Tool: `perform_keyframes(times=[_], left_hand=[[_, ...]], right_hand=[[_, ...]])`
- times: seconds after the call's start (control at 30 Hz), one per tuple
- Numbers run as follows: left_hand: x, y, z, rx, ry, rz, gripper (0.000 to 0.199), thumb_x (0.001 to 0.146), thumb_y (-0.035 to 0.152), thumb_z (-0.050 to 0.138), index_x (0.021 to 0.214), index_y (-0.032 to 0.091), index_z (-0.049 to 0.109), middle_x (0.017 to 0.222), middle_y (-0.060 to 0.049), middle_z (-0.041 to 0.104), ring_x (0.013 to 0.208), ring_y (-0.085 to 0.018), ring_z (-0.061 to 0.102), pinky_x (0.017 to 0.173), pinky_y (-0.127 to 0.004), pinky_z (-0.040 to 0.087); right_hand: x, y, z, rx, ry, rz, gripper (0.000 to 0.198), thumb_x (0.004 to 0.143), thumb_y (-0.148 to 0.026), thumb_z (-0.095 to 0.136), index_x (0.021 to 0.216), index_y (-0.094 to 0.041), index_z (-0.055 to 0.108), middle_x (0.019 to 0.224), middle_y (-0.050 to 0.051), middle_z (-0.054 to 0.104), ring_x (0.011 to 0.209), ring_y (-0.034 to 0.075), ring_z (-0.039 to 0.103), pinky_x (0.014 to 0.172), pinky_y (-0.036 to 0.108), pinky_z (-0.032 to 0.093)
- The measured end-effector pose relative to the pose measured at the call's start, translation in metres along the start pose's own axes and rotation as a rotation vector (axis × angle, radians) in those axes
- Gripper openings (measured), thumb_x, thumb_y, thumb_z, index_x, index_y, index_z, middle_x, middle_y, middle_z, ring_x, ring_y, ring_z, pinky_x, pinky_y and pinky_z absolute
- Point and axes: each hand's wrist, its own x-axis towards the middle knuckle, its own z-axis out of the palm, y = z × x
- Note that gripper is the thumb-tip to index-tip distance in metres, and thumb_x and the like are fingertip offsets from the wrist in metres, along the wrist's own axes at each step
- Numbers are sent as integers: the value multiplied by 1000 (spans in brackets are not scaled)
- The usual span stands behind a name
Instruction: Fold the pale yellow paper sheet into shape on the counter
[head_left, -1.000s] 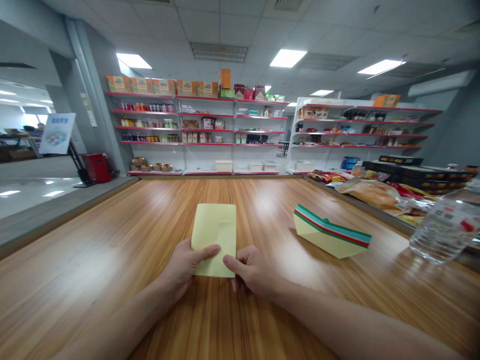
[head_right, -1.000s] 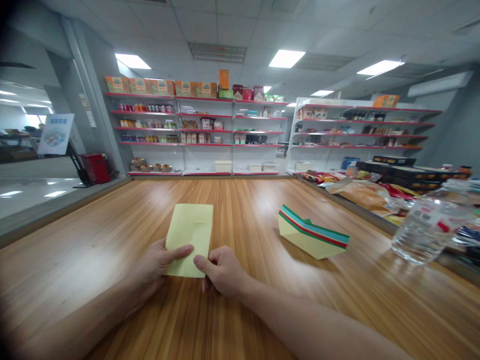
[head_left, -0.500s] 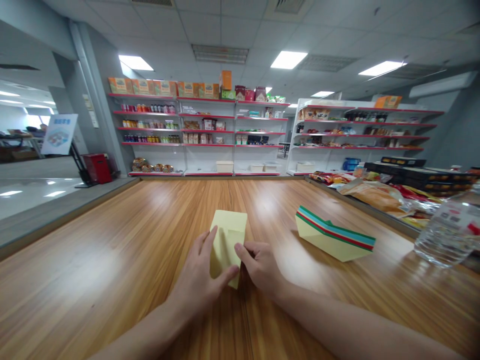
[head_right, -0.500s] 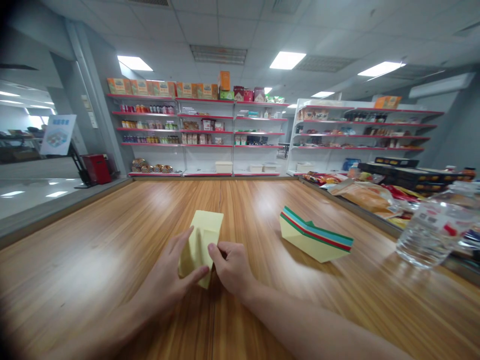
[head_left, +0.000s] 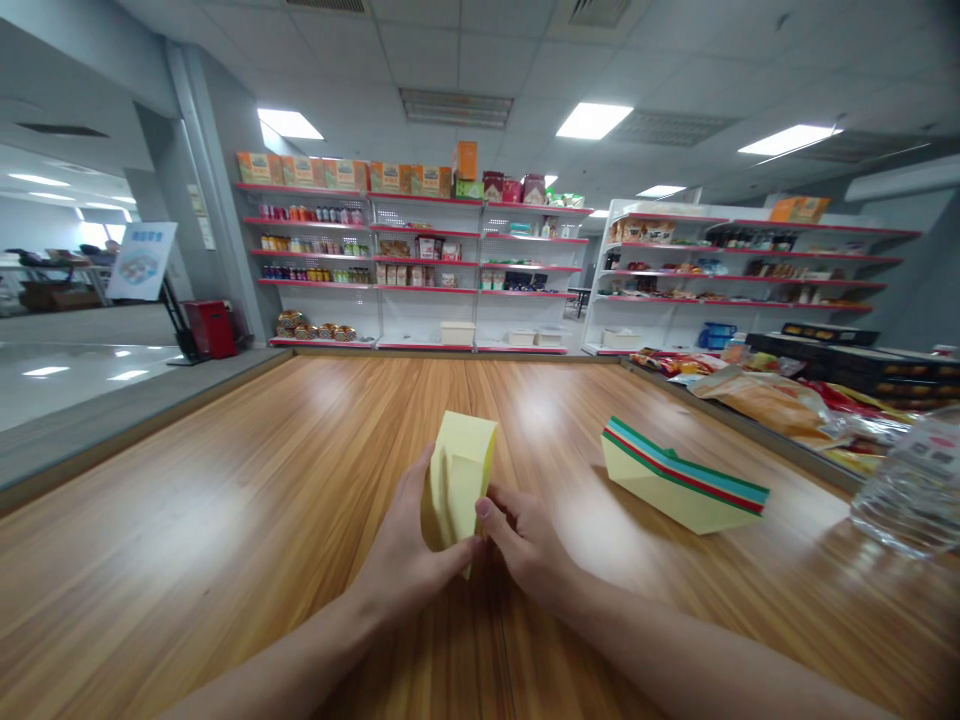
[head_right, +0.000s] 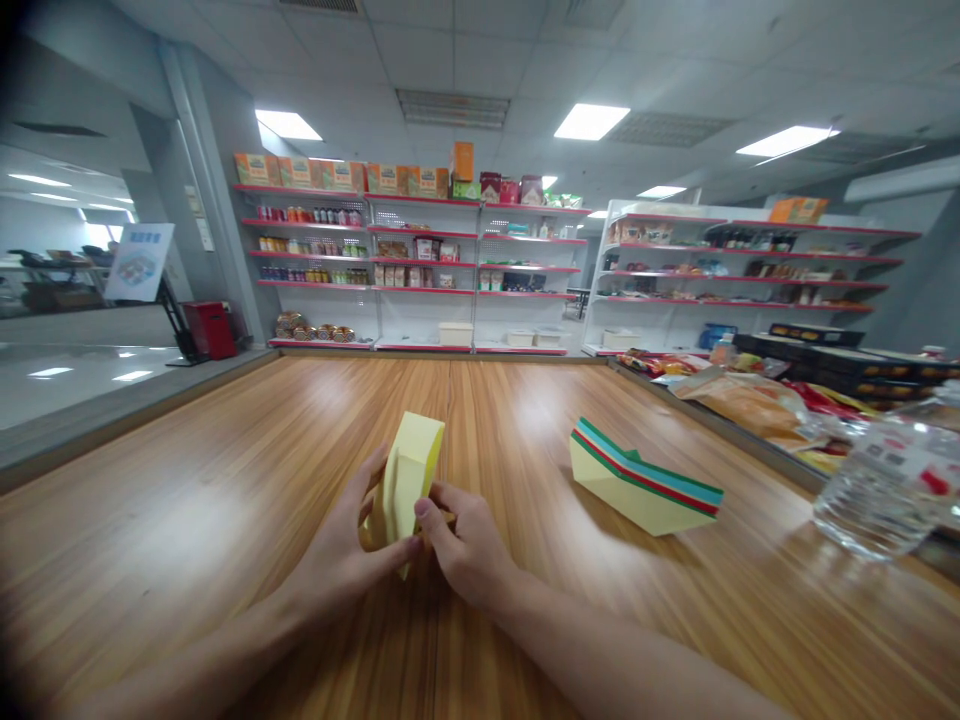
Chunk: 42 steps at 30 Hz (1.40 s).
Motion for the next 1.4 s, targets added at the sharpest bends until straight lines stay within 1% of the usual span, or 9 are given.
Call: perform_keyframes(times=[0.13,0.27,0.4,0.67,0.8,1.03,1.17,1.3,1.4], left_hand=[[-1,2,1,4,-46,51,81,57,17,76,129,20,38,132,-14,44,121,-31,42,99,-39,35],[0,4,0,-56,-52,18,80,58,17,75,128,22,37,131,-13,45,117,-29,46,94,-36,40],[3,1,-4,-214,10,4,60,62,20,72,116,21,46,117,-10,55,108,-28,53,88,-36,45],[13,-7,-10,-454,180,-50,22,69,21,64,89,21,57,93,0,66,93,-20,61,80,-33,49],[17,-15,-15,-519,258,-104,27,69,18,62,95,17,58,96,-6,65,88,-22,63,72,-33,52],[25,-27,-23,-500,337,-185,30,65,6,57,94,11,62,90,-11,68,81,-23,65,60,-28,54],[26,-34,-26,-421,314,-219,27,64,5,55,89,10,66,90,-11,70,84,-23,65,71,-34,54],[34,-35,-40,-250,280,-265,23,61,7,61,82,9,70,85,-13,71,83,-27,66,77,-39,52],[42,-27,-59,-150,204,-206,33,50,1,70,81,14,72,104,-11,68,109,-28,56,92,-33,44]], right_hand=[[-1,-2,1,5,-21,-8,32,89,-42,42,94,-15,59,83,6,60,73,16,55,60,23,42],[-1,4,1,-28,21,15,34,90,-43,40,83,-15,58,76,5,59,69,15,53,61,24,43],[2,9,0,6,138,92,35,90,-43,39,77,-15,55,71,4,57,66,14,54,62,25,44],[7,15,2,274,212,290,32,84,-40,48,105,-16,45,70,0,54,43,9,49,33,18,40],[9,17,2,308,267,298,43,76,-27,55,114,-18,39,72,-2,53,41,7,49,34,19,45],[12,28,0,451,363,308,67,75,-24,54,133,-25,22,95,6,57,65,16,61,48,27,54],[14,46,-9,257,385,257,66,76,-21,52,137,-27,25,93,5,60,65,16,62,57,31,54],[20,54,-26,-213,324,28,32,72,-14,54,102,-22,66,106,7,60,97,21,57,87,38,46],[23,51,-31,-352,233,-72,28,79,-17,50,100,-22,68,110,6,61,105,21,54,96,38,41]])
